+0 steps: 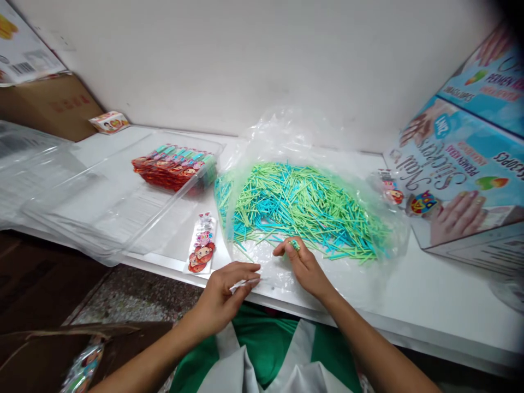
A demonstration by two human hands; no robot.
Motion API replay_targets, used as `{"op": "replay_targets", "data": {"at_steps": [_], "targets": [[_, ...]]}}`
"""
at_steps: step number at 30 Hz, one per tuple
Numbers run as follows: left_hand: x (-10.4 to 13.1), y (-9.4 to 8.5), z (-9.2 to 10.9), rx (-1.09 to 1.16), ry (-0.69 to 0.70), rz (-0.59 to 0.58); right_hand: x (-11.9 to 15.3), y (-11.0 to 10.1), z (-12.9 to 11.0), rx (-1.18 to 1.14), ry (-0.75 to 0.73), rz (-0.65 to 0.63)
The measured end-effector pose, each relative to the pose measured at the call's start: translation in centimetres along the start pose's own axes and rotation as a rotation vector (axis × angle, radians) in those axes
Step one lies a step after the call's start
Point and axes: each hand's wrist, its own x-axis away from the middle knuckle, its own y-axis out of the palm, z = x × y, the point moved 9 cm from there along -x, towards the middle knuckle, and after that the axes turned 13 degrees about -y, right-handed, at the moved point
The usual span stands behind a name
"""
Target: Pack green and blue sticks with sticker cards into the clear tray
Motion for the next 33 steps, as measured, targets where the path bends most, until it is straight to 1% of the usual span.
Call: {"op": "replay_targets", "data": {"at_steps": [2, 4, 8, 10, 12, 14, 16, 19, 22, 26, 30, 33], "targets": [[-1.0, 0.3, -0.8, 0.187, -0.18, -0.025, 0.0, 0.1, -0.5, 0.019, 0.016, -0.064], [-2.0, 1.0, -1.5, 0.316, -0.301, -0.04, -0.2, -0.2, -0.9, 0.091, 0.026, -0.122], [-3.8, 2.3, -2.6, 0.48, -0.404, -0.04, -0.5, -1.6, -2.0, 0.251, 0.007, -0.18], [-4.3, 2.4, -2.6, 0.566, -0.408, -0.025, -0.6, -2.1, -2.3, 0.246, -0.005, -0.167], [-4.6, 2.2, -2.2, 0.645, -0.394, -0.003, -0.5, -2.2, -2.3, 0.168, -0.026, -0.125], [-4.8, 2.0, -1.9, 0.682, -0.395, 0.006, -0.4, -2.0, -1.7, 0.076, -0.051, -0.07], [-4.9, 1.9, -1.8, 0.692, -0.411, 0.005, -0.2, -1.7, -0.3, 0.032, -0.054, -0.019], [-4.9, 1.8, -2.0, 0.697, -0.401, 0.005, -0.1, -1.5, 2.2, 0.03, -0.023, 0.053], [-4.8, 2.0, -2.5, 0.689, -0.394, 0.003, -0.4, -1.6, 3.7, 0.003, -0.013, 0.099], [-4.8, 2.8, -2.8, 0.754, -0.429, -0.034, -0.9, -1.8, 4.2, -0.012, -0.021, 0.105], [-4.8, 3.5, -2.0, 0.804, -0.426, -0.101, -0.9, -2.0, 4.5, 0.006, -0.005, 0.12], [-4.8, 3.6, -1.8, 0.811, -0.418, -0.11, -0.7, -2.1, 4.0, -0.016, -0.013, 0.142]]}}
